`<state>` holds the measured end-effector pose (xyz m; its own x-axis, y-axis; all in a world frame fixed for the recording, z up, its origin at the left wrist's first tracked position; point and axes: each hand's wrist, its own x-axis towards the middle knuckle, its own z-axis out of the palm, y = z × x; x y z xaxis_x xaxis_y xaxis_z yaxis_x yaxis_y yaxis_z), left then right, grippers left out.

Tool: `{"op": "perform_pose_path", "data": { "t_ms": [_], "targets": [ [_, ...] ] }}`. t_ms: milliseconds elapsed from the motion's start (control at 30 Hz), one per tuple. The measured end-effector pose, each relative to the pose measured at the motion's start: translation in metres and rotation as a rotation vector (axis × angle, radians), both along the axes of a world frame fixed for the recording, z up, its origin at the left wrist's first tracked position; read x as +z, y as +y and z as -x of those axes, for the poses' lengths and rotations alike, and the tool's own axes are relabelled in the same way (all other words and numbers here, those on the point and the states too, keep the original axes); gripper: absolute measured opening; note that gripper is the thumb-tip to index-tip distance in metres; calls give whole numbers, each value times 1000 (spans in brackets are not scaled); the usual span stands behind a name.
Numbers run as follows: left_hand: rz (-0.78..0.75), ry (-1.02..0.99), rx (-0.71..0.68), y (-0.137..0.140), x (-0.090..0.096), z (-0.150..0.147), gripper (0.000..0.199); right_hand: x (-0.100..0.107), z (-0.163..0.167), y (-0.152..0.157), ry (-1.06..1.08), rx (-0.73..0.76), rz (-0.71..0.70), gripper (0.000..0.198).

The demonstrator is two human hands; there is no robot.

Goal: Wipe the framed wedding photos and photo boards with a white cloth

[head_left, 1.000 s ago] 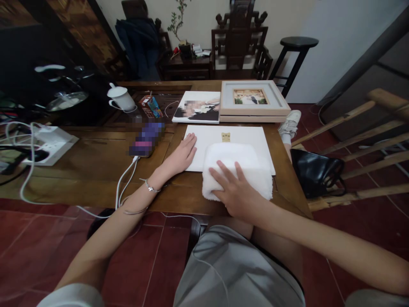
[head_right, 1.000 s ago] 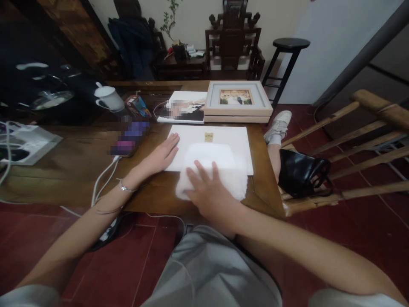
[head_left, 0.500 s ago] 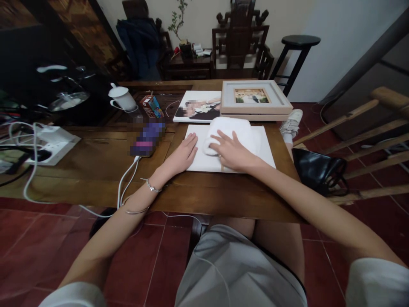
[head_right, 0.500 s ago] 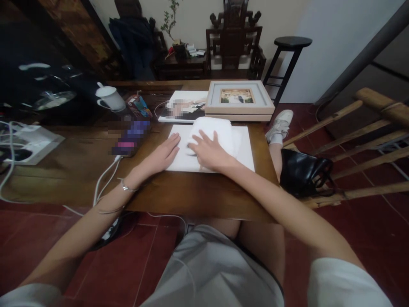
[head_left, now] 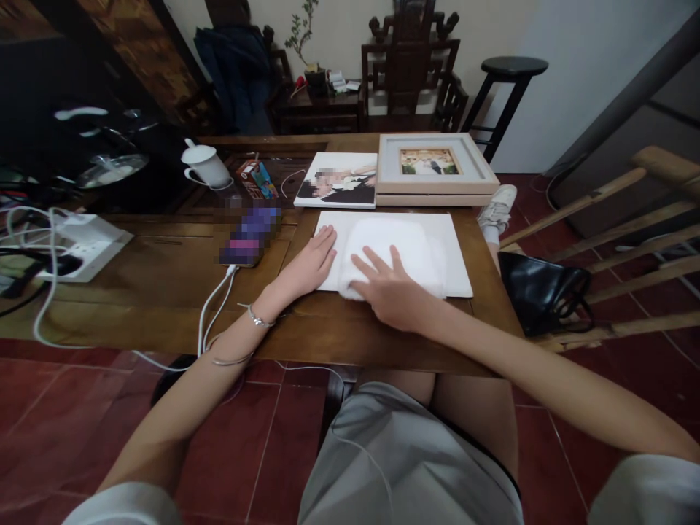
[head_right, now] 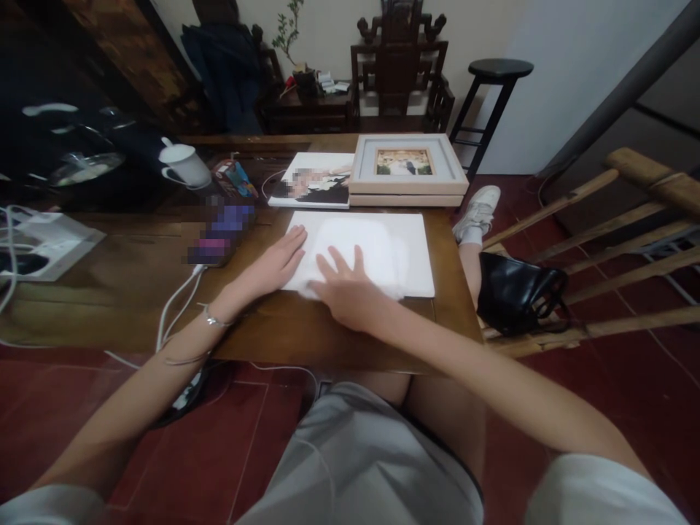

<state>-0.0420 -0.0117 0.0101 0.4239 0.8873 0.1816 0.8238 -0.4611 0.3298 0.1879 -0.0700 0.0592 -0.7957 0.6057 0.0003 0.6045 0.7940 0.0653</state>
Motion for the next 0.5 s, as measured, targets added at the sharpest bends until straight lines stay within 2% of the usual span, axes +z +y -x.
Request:
{"op": "perform_pose_path", "data": {
  "t_ms": [133,233,367,500],
  "targets": [
    [-1,3,4,-1,1,-1,59,-1,-2,-41,29,86,11,38],
    [-3,7,6,0,0,0,60,0,-3,-50,47,106,29,37],
    [5,12,3,0,1,0,60,6,0,-32,36,84,61,42],
    [14,15,2,0,1,1,60,10,8,8,11,-11,77,54]
  ]
}}
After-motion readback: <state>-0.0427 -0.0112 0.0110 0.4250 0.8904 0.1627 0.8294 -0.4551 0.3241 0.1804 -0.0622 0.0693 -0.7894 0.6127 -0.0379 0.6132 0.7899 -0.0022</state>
